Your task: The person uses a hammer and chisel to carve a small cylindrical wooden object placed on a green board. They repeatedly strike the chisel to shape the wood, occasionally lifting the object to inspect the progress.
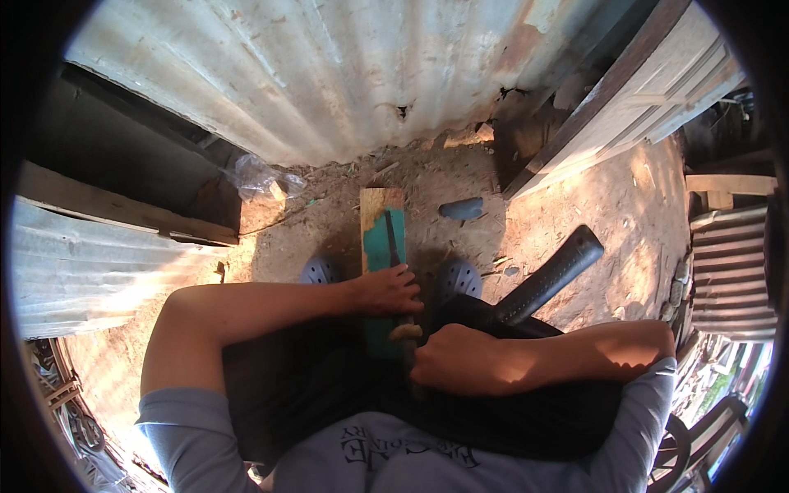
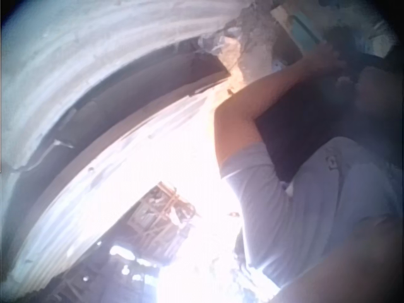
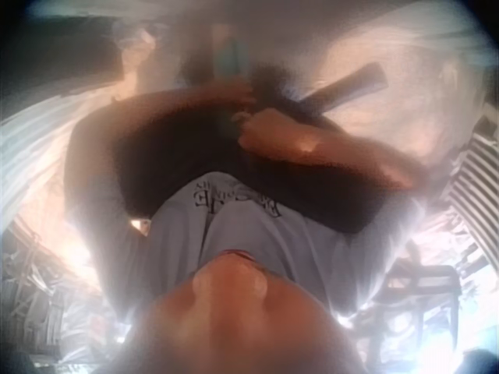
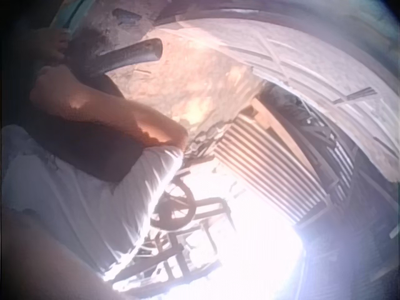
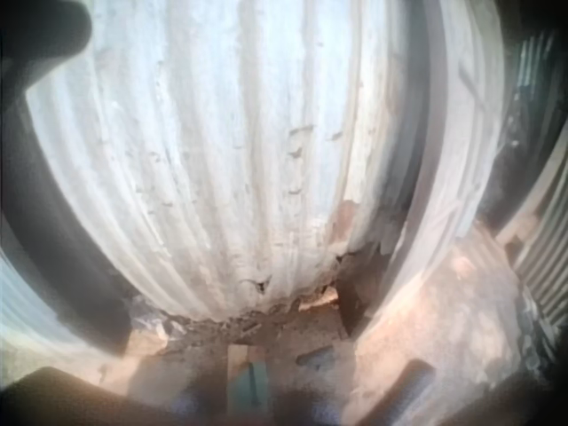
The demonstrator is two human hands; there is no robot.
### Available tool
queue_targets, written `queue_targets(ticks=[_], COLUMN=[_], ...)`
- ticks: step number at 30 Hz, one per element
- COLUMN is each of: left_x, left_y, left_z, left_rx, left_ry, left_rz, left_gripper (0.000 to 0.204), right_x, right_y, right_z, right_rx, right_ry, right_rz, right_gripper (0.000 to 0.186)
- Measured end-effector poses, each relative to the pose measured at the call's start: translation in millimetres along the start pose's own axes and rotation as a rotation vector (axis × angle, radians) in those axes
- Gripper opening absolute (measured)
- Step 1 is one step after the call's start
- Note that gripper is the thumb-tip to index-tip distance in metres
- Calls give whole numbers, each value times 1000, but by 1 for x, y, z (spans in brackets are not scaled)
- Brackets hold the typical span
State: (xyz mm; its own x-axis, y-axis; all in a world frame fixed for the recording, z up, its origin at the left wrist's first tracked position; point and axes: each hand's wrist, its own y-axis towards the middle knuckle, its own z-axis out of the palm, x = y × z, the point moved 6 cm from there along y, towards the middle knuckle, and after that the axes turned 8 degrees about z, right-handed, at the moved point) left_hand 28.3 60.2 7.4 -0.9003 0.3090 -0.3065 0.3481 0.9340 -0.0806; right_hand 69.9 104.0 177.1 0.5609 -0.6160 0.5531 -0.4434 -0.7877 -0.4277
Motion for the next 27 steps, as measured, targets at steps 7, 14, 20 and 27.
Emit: queue_targets(ticks=[7,14,20,27], left_x=[1,0,-1,2], left_y=[3,1,2,2], left_z=[1,4,5,4], left_rx=[-1,11,1,-13], left_ry=[13,45,76,65], left_rz=[10,17,22,12], left_gripper=[27,23,23,23], right_x=[-8,-10,-11,-18], right_y=[1,3,8,15], right_z=[-2,11,17,22], right_rx=[49,126,168,150], right_ry=[0,38,55,32], right_rz=[34,4,36,97], right_gripper=[10,11,12,15])
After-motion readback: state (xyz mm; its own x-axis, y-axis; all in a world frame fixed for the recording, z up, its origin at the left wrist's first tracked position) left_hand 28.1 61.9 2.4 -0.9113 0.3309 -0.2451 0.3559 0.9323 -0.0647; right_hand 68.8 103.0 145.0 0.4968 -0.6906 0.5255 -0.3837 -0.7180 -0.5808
